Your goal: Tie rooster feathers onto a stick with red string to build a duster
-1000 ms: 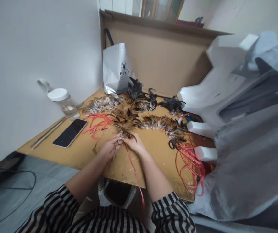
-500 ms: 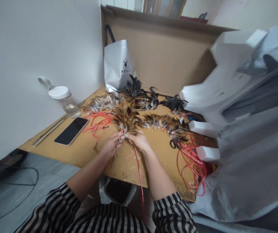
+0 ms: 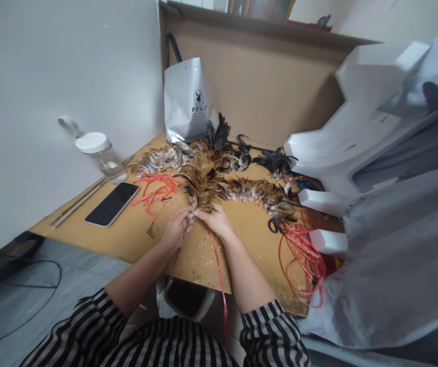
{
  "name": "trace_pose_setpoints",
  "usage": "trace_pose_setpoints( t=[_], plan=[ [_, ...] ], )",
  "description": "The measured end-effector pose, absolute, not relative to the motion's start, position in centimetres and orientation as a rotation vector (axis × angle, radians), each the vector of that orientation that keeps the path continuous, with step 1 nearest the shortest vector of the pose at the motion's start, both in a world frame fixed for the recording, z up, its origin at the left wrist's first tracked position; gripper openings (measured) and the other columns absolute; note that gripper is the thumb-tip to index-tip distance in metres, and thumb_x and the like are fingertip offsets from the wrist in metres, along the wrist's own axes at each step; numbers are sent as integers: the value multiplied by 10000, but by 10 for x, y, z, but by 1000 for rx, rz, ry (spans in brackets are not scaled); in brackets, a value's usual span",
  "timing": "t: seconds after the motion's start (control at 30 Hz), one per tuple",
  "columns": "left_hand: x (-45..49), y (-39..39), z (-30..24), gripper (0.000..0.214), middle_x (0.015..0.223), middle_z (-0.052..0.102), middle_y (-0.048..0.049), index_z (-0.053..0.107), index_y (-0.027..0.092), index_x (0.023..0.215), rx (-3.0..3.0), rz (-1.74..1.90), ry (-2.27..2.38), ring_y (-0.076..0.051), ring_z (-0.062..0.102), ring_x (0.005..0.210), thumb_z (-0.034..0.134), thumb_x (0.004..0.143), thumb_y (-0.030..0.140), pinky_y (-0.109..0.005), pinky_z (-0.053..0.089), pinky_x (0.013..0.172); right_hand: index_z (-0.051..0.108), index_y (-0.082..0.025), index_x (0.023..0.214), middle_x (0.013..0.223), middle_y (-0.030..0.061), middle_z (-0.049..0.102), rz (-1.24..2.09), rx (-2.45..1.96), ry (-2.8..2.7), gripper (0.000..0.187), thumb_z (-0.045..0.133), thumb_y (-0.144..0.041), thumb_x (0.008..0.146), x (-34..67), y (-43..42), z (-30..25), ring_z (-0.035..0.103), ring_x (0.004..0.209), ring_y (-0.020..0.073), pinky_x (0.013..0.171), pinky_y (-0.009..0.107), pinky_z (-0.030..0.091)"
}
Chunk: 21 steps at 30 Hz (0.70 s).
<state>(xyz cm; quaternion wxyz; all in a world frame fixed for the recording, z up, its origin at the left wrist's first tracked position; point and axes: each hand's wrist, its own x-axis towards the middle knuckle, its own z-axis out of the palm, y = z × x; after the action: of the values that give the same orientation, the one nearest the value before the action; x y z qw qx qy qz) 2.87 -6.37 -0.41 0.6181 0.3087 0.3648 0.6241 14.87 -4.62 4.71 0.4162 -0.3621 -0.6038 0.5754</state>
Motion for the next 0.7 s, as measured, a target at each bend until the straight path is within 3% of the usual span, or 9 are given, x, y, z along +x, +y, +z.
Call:
trace_pose_setpoints(
  t=[0.13, 0.3, 0.53, 0.7],
  plan=[
    [29, -65, -4, 266, 568, 495, 15, 630, 119, 761, 806, 1422, 832, -51, 352, 427, 571, 745, 378, -193, 233, 377, 657, -160, 649, 638, 18, 666, 1423, -959, -1437, 201, 723, -346, 613, 149, -41, 39, 591, 620, 141, 697, 272, 465],
    [30, -66, -5, 325, 658, 547, -1, 649, 113, 886, 837, 1401, 875, -43, 363, 454, 611, 714, 386, -181, 240, 381, 646, -161, 696, 670, 17, 671, 1383, -994, -1285, 245, 753, -341, 569, 149, -36, 30, 585, 616, 138, 661, 264, 459],
    [29, -69, -6, 324, 656, 515, 13, 630, 128, 889, 954, 1411, 904, -38, 355, 443, 569, 765, 422, -183, 245, 390, 652, -166, 707, 691, 10, 673, 1446, -923, -1147, 257, 782, -306, 535, 144, -37, 27, 583, 619, 135, 664, 270, 450],
    [29, -71, -3, 291, 535, 408, 63, 592, 133, 849, 1021, 1392, 920, -27, 279, 396, 594, 762, 412, -185, 197, 389, 655, -164, 695, 680, 15, 672, 1480, -930, -1081, 262, 777, -327, 530, 140, -37, 21, 596, 642, 145, 709, 289, 455]
  ],
)
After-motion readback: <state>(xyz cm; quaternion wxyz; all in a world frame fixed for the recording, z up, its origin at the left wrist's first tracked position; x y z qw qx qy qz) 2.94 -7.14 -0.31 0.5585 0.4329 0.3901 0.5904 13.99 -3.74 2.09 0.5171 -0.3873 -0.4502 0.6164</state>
